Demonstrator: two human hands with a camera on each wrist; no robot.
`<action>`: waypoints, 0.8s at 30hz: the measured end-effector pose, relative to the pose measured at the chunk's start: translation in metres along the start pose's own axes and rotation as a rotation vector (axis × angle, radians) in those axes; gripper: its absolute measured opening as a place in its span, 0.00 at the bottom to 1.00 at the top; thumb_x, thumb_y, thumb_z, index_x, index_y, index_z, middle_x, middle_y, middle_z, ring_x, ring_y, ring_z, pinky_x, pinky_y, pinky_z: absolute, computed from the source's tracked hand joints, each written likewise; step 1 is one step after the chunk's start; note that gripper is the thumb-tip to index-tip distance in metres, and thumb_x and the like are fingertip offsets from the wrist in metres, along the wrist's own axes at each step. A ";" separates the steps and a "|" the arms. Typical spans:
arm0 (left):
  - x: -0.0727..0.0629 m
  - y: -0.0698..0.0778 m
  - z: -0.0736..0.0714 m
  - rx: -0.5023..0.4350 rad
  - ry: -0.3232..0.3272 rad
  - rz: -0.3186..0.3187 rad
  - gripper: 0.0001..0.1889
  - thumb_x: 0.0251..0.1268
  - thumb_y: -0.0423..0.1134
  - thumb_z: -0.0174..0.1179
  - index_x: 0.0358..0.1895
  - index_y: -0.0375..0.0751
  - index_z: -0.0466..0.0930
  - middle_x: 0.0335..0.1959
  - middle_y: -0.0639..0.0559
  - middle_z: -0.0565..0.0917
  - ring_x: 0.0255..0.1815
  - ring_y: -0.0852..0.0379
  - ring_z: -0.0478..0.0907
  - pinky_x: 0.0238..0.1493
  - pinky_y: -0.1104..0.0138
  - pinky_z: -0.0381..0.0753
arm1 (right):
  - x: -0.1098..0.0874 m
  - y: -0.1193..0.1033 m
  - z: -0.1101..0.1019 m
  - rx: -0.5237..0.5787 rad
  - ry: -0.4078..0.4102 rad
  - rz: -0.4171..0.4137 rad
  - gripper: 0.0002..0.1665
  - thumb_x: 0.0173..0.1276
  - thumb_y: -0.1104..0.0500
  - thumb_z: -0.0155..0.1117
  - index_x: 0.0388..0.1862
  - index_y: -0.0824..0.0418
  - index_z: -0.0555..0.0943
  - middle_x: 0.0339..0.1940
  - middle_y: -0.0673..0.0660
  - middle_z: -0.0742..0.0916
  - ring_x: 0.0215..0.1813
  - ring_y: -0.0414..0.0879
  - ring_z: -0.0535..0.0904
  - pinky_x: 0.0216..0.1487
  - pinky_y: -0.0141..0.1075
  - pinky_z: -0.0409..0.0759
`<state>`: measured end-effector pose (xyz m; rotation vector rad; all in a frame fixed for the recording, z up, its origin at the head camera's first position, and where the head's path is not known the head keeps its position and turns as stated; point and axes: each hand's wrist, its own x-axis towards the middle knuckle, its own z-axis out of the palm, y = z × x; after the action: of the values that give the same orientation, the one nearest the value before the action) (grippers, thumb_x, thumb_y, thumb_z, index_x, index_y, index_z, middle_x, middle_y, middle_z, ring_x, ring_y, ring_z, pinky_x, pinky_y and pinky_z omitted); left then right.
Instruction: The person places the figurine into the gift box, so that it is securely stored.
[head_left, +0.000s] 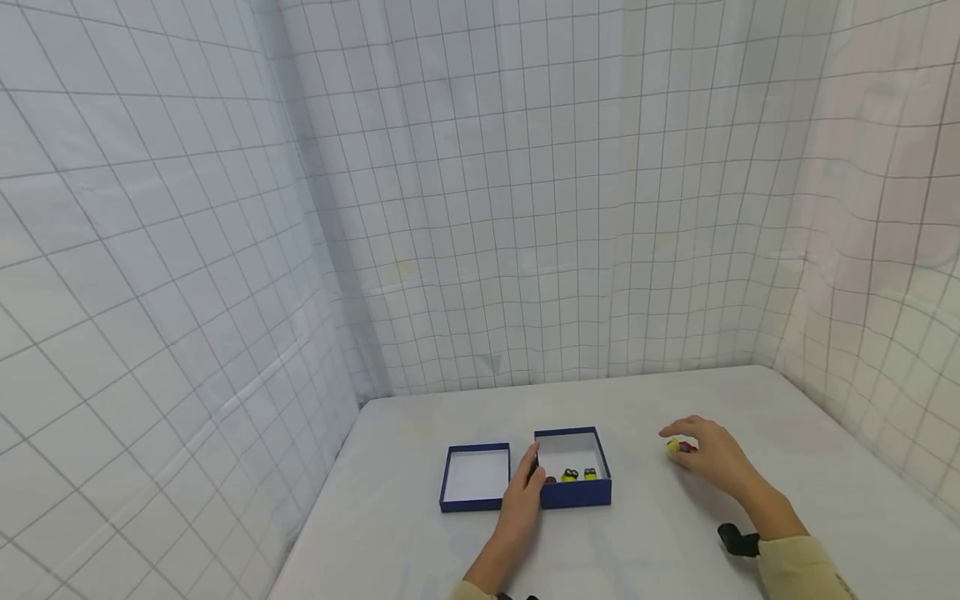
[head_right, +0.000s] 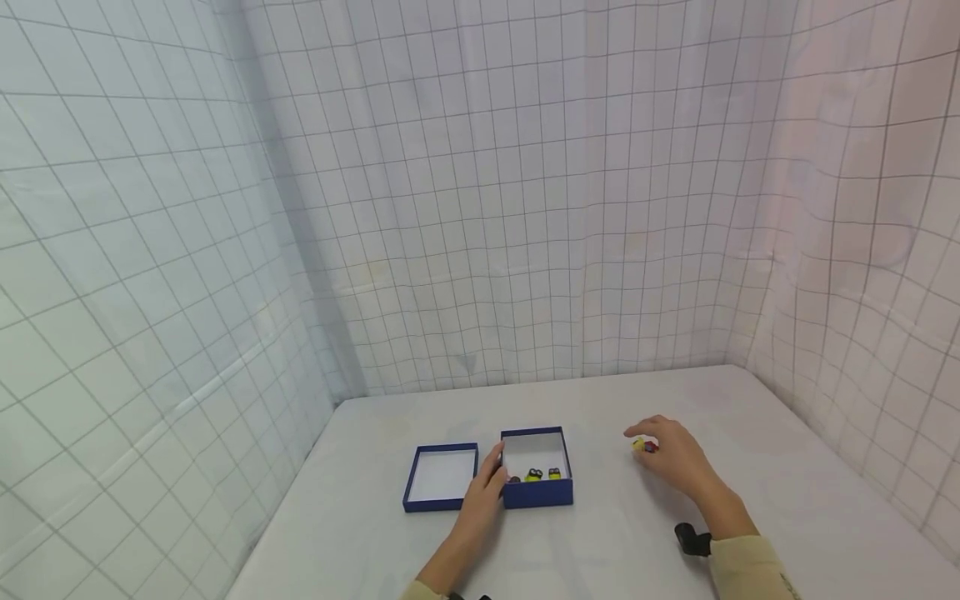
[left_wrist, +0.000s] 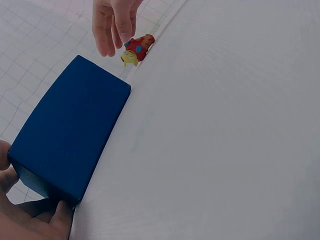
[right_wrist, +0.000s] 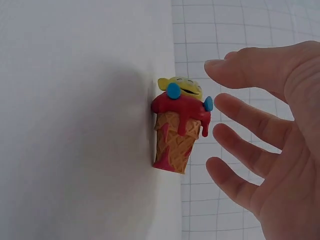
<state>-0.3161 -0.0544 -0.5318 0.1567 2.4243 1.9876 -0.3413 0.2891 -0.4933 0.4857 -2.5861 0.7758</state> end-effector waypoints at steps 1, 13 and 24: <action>0.000 0.000 0.000 -0.002 -0.002 -0.001 0.27 0.81 0.47 0.45 0.79 0.60 0.59 0.80 0.47 0.58 0.80 0.39 0.50 0.74 0.38 0.49 | -0.001 0.001 0.000 0.002 -0.004 0.006 0.18 0.59 0.68 0.74 0.49 0.57 0.88 0.51 0.61 0.86 0.57 0.67 0.79 0.54 0.63 0.76; -0.001 0.001 0.001 0.003 0.000 -0.014 0.26 0.81 0.48 0.46 0.78 0.63 0.60 0.79 0.47 0.59 0.79 0.38 0.51 0.74 0.38 0.50 | -0.010 0.013 0.009 0.035 -0.063 0.049 0.26 0.60 0.68 0.73 0.59 0.59 0.84 0.57 0.64 0.84 0.60 0.67 0.78 0.56 0.63 0.76; -0.003 0.002 0.000 0.024 0.005 -0.004 0.26 0.81 0.49 0.45 0.78 0.64 0.60 0.79 0.49 0.59 0.79 0.39 0.52 0.74 0.38 0.51 | -0.010 0.012 0.013 -0.005 -0.090 0.104 0.25 0.60 0.68 0.72 0.58 0.59 0.84 0.54 0.65 0.84 0.56 0.65 0.80 0.52 0.61 0.79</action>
<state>-0.3130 -0.0540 -0.5298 0.1463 2.4505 1.9599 -0.3412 0.2928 -0.5132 0.3960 -2.7138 0.7982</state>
